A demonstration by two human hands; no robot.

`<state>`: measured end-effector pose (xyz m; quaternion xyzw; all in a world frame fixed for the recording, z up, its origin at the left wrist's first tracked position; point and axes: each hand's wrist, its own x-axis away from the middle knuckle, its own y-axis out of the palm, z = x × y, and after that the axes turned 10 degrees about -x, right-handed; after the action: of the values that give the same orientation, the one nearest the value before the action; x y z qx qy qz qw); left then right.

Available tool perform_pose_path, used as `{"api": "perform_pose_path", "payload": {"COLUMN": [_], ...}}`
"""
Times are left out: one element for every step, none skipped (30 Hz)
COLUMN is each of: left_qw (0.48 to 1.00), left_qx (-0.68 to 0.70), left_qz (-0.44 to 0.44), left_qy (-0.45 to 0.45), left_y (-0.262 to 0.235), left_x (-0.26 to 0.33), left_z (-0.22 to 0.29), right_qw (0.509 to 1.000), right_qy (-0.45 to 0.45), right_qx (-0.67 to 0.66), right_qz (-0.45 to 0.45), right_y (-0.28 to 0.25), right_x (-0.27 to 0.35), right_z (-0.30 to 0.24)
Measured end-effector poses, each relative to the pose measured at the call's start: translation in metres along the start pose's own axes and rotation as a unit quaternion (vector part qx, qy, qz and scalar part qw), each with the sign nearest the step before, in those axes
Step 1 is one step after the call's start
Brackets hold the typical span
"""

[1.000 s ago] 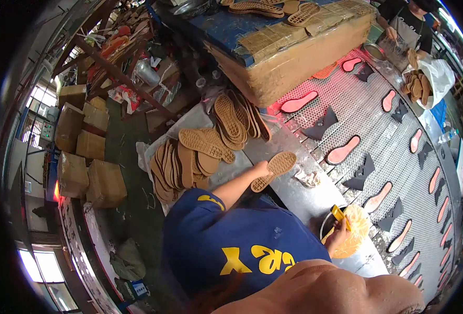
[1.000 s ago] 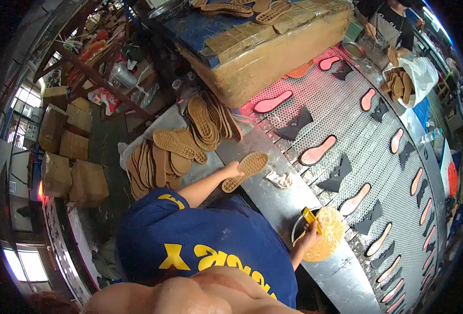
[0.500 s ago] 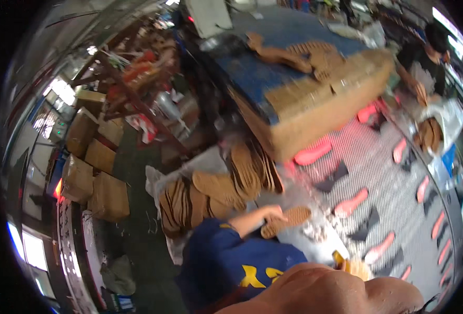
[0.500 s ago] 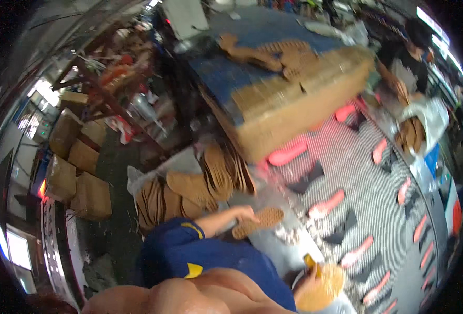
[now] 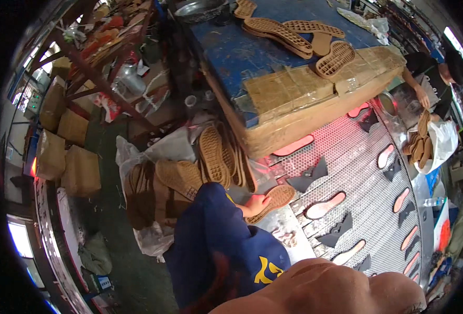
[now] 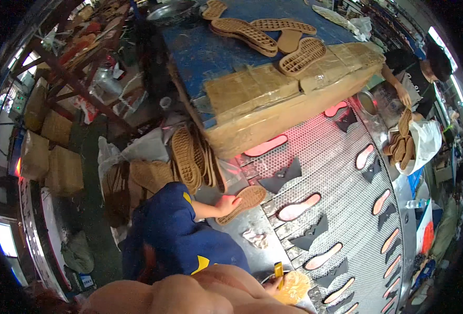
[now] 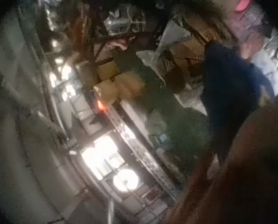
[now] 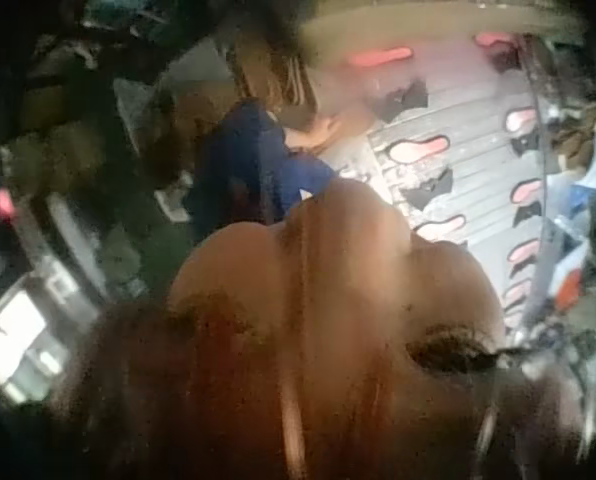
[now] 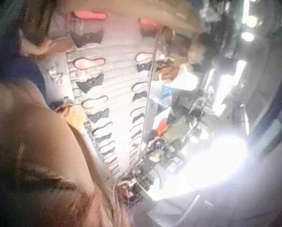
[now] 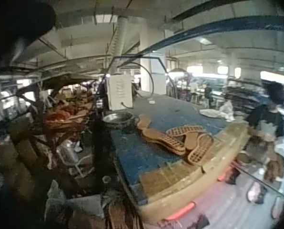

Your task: The person uses a yellow plastic scraper to apply a viscous substance from a metal bowl onto the textured bottom of a shoe sole. They repeatedly dip the tool into the bowl and spread the substance across the sole's surface, then place the treated sole onto a pile of similar items.

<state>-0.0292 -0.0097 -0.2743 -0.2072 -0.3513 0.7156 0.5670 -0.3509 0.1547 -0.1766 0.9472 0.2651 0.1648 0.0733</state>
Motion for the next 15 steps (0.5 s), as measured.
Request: {"api": "perform_pose_path", "payload": {"left_qw": [1.000, 0.999, 0.999, 0.999, 0.999, 0.999, 0.999, 0.998, 0.998, 0.998, 0.998, 0.997, 0.996, 0.996, 0.996], "left_qx": [-0.008, -0.015, -0.027, -0.038, -0.044, -0.046, -0.049, -0.050, -0.037, -0.029, -0.021, -0.064, -0.060, -0.055, -0.051], "left_qz": [0.002, 0.002, 0.009, -0.002, -0.002, 0.005, 0.012, 0.015, 0.009, 0.019, 0.028, 0.016, 0.023, 0.029, 0.046], "left_qy": [0.014, 0.028, 0.036, 0.023, 0.026, 0.020, 0.014, 0.032, 0.051, 0.053, 0.055, 0.050, 0.056, 0.061, 0.062], "left_y": [0.002, 0.007, -0.001, -0.003, -0.006, -0.005, -0.005, -0.001, 0.004, 0.008, 0.012, 0.015, 0.010, 0.007, 0.001], "left_x": [-0.002, -0.002, 0.000, 0.004, 0.001, 0.005, 0.010, 0.005, 0.001, 0.003, 0.005, 0.003, 0.003, 0.004, 0.004], "left_z": [0.000, 0.000, -0.001, 0.003, 0.005, 0.002, -0.002, 0.001, 0.005, -0.002, -0.007, -0.010, -0.004, 0.002, 0.002], "right_qw": [1.000, 0.999, 0.999, 0.999, 0.998, 0.998, 0.998, 0.997, 0.996, 0.995, 0.995, 0.995, 0.994, 0.993, 0.993], "right_qy": [-0.005, -0.011, -0.011, -0.012, -0.014, -0.016, -0.018, -0.028, -0.036, -0.038, -0.041, -0.043, -0.048, -0.054, -0.053], "right_qx": [-0.002, -0.003, -0.002, -0.002, -0.004, -0.005, -0.005, -0.012, -0.019, -0.022, -0.026, -0.030, -0.037, -0.043, -0.048], "right_qz": [0.017, 0.034, 0.043, 0.052, 0.059, 0.054, 0.052, 0.068, 0.086, 0.084, 0.084, 0.090, 0.093, 0.097, 0.090], "right_y": [-0.001, -0.003, -0.004, -0.006, -0.006, -0.005, -0.008, -0.014, -0.021, -0.024, -0.028, -0.033, -0.037, -0.042, -0.046], "right_x": [0.004, 0.007, 0.009, 0.009, 0.009, 0.005, 0.006, 0.012, 0.019, 0.021, 0.022, 0.024, 0.024, 0.024, 0.023], "right_z": [0.001, 0.000, -0.002, -0.004, -0.002, -0.005, -0.007, -0.006, -0.004, -0.005, -0.007, -0.009, -0.009, -0.008, -0.009]}}
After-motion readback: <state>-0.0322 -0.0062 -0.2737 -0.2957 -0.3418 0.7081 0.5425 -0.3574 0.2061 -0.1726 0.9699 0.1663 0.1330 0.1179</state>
